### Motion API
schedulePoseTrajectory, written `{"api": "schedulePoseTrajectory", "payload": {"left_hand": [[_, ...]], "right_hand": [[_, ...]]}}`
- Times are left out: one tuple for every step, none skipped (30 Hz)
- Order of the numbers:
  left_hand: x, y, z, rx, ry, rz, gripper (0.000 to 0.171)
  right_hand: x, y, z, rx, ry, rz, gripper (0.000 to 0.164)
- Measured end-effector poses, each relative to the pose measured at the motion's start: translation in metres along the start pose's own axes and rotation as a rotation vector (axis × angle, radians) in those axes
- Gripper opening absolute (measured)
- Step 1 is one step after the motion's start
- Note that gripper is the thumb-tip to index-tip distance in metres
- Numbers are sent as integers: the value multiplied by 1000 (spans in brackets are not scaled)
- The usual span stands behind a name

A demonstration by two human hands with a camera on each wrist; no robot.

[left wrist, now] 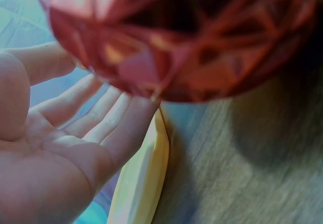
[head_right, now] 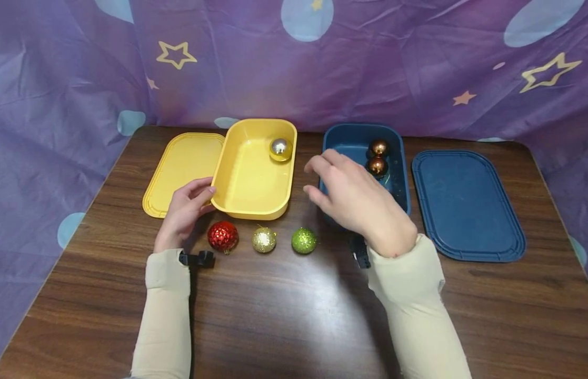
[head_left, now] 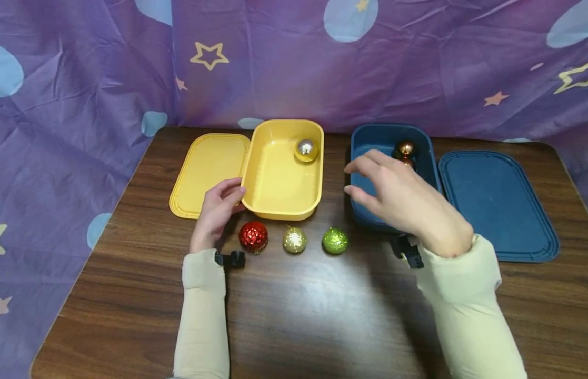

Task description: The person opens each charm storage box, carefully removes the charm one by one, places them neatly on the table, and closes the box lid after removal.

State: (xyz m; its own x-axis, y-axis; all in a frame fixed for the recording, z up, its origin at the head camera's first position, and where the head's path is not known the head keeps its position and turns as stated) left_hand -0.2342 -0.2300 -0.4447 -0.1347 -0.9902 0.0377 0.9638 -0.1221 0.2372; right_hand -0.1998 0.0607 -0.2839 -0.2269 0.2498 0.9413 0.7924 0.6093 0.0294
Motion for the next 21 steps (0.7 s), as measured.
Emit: {"api": "schedulePoseTrajectory", "payload": {"left_hand": [[0,0,0,-1,1,1,42],[0,0,0,-1,2,2,42],[0,0,0,1,3,3,42],[0,0,0,1,6,3,42],[0,0,0,4,7,2,42],[0,0,0,6,7,1,42],[0,0,0,9,7,-1,42],[0,1,-1,11,7,-3,42],[0,1,-1,12,7,-5,42],[-1,1,-1,11,7,-6,42],[0,1,-1,11,6,-7,42],[0,1,0,9,9,-6,42],[0,1,0,8,10,-4,42],[0,1,0,8,10,-2,42],[0,1,0,7,9,1,42],[1,1,-1,7,11,3,42],[1,1,-1,7,11,3,42],[1,1,-1,7,12,3,42],[1,1,0,9,12,3,42],[1,1,0,9,11,2,42],[2,1,0,10,13,2,42]], "right_hand": [[4,-3,0,-3,10,3,30],[7,-5,-1,-7,22,5,32],[10,-8,-1,-11,34,9,33],[13,-10,-2,-14,52,15,34],[15,-12,-3,-14,66,18,34],[17,-13,-4,-14,78,18,35],[18,-15,-5,-15,85,15,35],[19,-17,-5,-12,90,15,36],[19,-19,-5,-12,92,10,37],[18,-22,-5,-10,91,7,37],[17,-26,-4,-6,81,3,39],[16,-30,-2,-5,70,-5,40],[13,-35,1,-4,56,-16,42],[9,-41,4,1,39,-26,43],[6,-46,7,5,23,-38,44],[1,-52,10,11,6,-51,45],[-3,-57,14,11,-7,-68,47],[-8,-62,17,13,-13,-85,48],[-11,-67,19,14,-19,-102,49],[-15,-73,21,13,-18,-118,50],[-17,-78,23,8,-16,-135,51]]}}
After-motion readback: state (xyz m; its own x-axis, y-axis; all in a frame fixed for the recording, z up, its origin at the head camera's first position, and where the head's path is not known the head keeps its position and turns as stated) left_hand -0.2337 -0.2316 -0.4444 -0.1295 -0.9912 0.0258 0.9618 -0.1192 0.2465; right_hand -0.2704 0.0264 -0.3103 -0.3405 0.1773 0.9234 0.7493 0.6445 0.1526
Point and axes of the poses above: each hand's wrist, its own y-axis away from the middle knuckle, its own x-axis out of the back of the hand, z = x × y, the point moved 7 cm from there along -y, towards the middle knuckle, and after that the axes turned 11 degrees about -z, right-handed, at the moved point
